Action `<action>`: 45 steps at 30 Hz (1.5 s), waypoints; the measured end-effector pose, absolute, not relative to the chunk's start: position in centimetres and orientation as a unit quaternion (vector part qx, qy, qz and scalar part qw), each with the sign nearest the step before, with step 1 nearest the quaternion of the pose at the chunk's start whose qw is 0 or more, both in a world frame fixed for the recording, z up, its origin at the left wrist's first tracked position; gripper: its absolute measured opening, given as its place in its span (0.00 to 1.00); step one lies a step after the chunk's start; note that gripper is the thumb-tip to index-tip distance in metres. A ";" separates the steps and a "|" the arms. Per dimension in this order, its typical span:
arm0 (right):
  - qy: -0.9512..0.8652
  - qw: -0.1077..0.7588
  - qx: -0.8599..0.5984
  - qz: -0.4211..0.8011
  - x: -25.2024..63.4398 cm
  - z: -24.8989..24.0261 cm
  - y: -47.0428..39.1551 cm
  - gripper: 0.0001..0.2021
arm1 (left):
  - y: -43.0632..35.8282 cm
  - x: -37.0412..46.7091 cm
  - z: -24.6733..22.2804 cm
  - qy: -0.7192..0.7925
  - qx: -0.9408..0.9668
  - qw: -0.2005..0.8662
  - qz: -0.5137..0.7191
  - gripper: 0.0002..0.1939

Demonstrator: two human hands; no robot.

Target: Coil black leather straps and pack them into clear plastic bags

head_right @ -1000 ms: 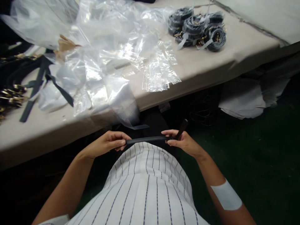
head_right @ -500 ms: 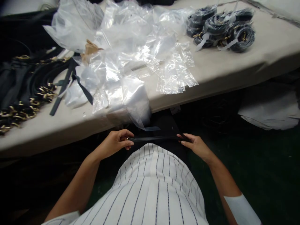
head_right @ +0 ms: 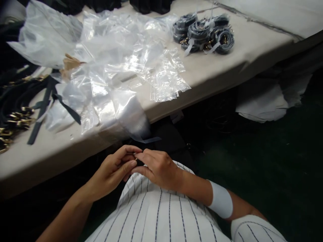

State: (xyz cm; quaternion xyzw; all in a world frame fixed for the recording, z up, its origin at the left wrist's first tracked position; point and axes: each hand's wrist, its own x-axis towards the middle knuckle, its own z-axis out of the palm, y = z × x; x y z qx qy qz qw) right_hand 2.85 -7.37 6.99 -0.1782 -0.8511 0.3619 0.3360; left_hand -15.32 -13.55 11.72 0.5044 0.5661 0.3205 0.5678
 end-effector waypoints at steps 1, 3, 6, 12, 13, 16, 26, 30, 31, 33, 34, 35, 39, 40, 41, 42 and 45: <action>-0.863 0.330 -0.173 0.342 2.8 7.3 -7.6 0.11 | -13.8 -15.3 11.9 0.560 0.487 0.582 0.331 0.11; -0.890 0.310 -0.154 0.296 2.9 8.0 -7.9 0.10 | -14.3 -15.2 11.9 0.535 0.418 0.636 0.367 0.09; -0.922 0.272 -0.120 0.249 3.3 9.2 -8.1 0.11 | -15.4 -14.8 11.5 0.494 0.311 0.705 0.402 0.09; -0.922 0.203 -0.096 0.315 5.9 9.6 -7.6 0.13 | -17.9 -16.1 12.4 0.535 0.188 0.706 0.425 0.10; -0.916 0.186 -0.117 0.336 6.6 9.5 -7.4 0.12 | -18.2 -16.9 12.5 0.565 0.174 0.673 0.445 0.10; -0.889 0.158 -0.165 0.398 8.0 9.0 -7.1 0.10 | -18.7 -19.3 12.1 0.639 0.217 0.596 0.436 0.09; -0.823 0.226 -0.207 0.479 4.1 5.3 -8.2 0.19 | -15.9 -17.5 9.1 0.566 0.661 0.462 0.173 0.30; -0.820 0.220 -0.214 0.483 4.8 7.1 -8.1 0.25 | -15.0 -16.2 7.7 0.592 0.517 0.568 0.242 0.22; -0.823 0.205 -0.197 0.492 5.4 8.2 -8.0 0.24 | -14.9 -16.2 7.3 0.599 0.489 0.581 0.254 0.20; -0.811 0.186 -0.134 0.538 7.1 10.4 -7.5 0.19 | -14.9 -16.7 6.6 0.610 0.463 0.589 0.260 0.18; -0.792 0.194 -0.108 0.569 8.2 11.3 -7.1 0.16 | -15.0 -17.0 6.4 0.615 0.458 0.587 0.259 0.17; -0.766 0.222 -0.095 0.595 9.2 11.9 -6.5 0.15 | -15.1 -17.3 6.2 0.621 0.455 0.585 0.254 0.18; -0.734 0.331 -0.239 0.542 11.6 10.0 -3.5 0.13 | -15.4 -17.8 5.8 0.660 0.455 0.545 0.245 0.18; -0.748 0.305 -0.280 0.519 11.6 8.6 -2.8 0.12 | -15.3 -17.8 5.8 0.668 0.460 0.530 0.248 0.18; -0.760 0.259 -0.300 0.515 11.3 7.1 -2.3 0.13 | -15.2 -17.7 5.8 0.672 0.467 0.516 0.252 0.17; -0.765 0.207 -0.302 0.529 10.9 5.6 -2.0 0.14 | -15.1 -17.6 5.8 0.672 0.476 0.505 0.259 0.16; -0.737 0.091 -0.243 0.623 8.8 2.3 -2.7 0.18 | -14.7 -17.3 6.2 0.660 0.510 0.478 0.276 0.14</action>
